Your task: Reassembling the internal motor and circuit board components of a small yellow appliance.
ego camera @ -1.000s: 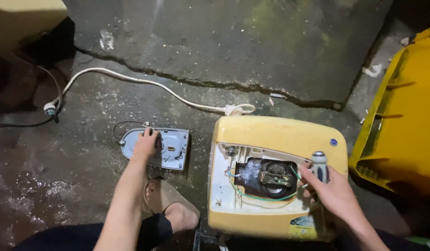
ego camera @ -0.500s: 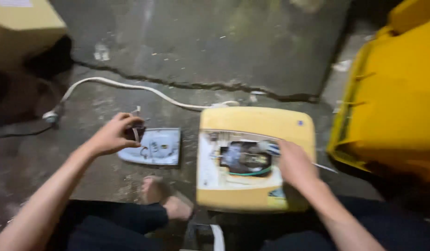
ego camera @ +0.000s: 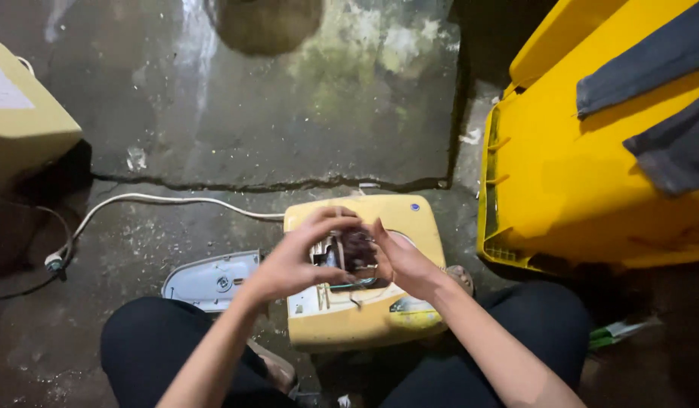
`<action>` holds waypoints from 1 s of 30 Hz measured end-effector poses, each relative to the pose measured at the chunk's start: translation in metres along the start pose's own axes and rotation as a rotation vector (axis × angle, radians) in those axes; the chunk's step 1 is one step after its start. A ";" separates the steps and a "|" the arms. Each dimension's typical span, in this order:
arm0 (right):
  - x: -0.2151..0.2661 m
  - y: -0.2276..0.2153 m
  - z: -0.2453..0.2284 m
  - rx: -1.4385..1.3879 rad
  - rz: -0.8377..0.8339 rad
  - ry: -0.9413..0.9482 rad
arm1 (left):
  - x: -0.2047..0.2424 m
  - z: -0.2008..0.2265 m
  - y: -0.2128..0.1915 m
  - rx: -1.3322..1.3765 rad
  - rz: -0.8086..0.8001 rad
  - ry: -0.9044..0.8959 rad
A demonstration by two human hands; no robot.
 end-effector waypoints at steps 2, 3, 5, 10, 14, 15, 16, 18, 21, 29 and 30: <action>-0.019 -0.034 0.026 -0.079 -0.031 -0.007 | -0.007 0.002 0.007 0.023 0.010 0.018; -0.029 -0.052 0.041 -0.163 -0.056 -0.002 | -0.011 0.002 0.012 0.058 0.016 0.028; -0.033 -0.061 0.044 -0.186 -0.089 -0.001 | -0.009 0.001 0.006 0.126 -0.012 -0.021; -0.036 -0.057 0.036 -0.342 -0.049 0.111 | 0.003 -0.033 -0.020 0.430 0.166 -0.148; -0.042 -0.058 0.036 -0.419 0.020 0.130 | 0.005 -0.073 -0.032 0.673 0.448 -0.211; -0.045 -0.063 0.038 -0.460 0.068 0.124 | 0.006 -0.086 -0.034 0.714 0.564 -0.201; -0.046 -0.065 0.040 -0.462 0.068 0.128 | 0.007 -0.085 -0.036 0.715 0.565 -0.205; -0.048 -0.072 0.042 -0.550 0.135 0.126 | 0.013 -0.089 -0.041 0.874 0.687 -0.251; -0.057 -0.089 0.053 -0.601 0.208 0.130 | 0.016 -0.097 -0.046 0.979 0.746 -0.266; -0.055 -0.099 0.036 -0.655 0.285 0.097 | 0.014 -0.098 -0.055 0.981 0.568 -0.111; -0.057 -0.103 0.038 -0.675 0.294 0.094 | 0.013 -0.093 -0.056 0.946 0.503 -0.040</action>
Point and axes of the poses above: each hand's wrist, its own x-axis away from the middle knuckle, its own y-axis out of the palm, z = x × y, the point moved 5 cm from there along -x, towards the middle knuckle, and after that the axes turned 6 degrees about -z, right-handed, at the moved point
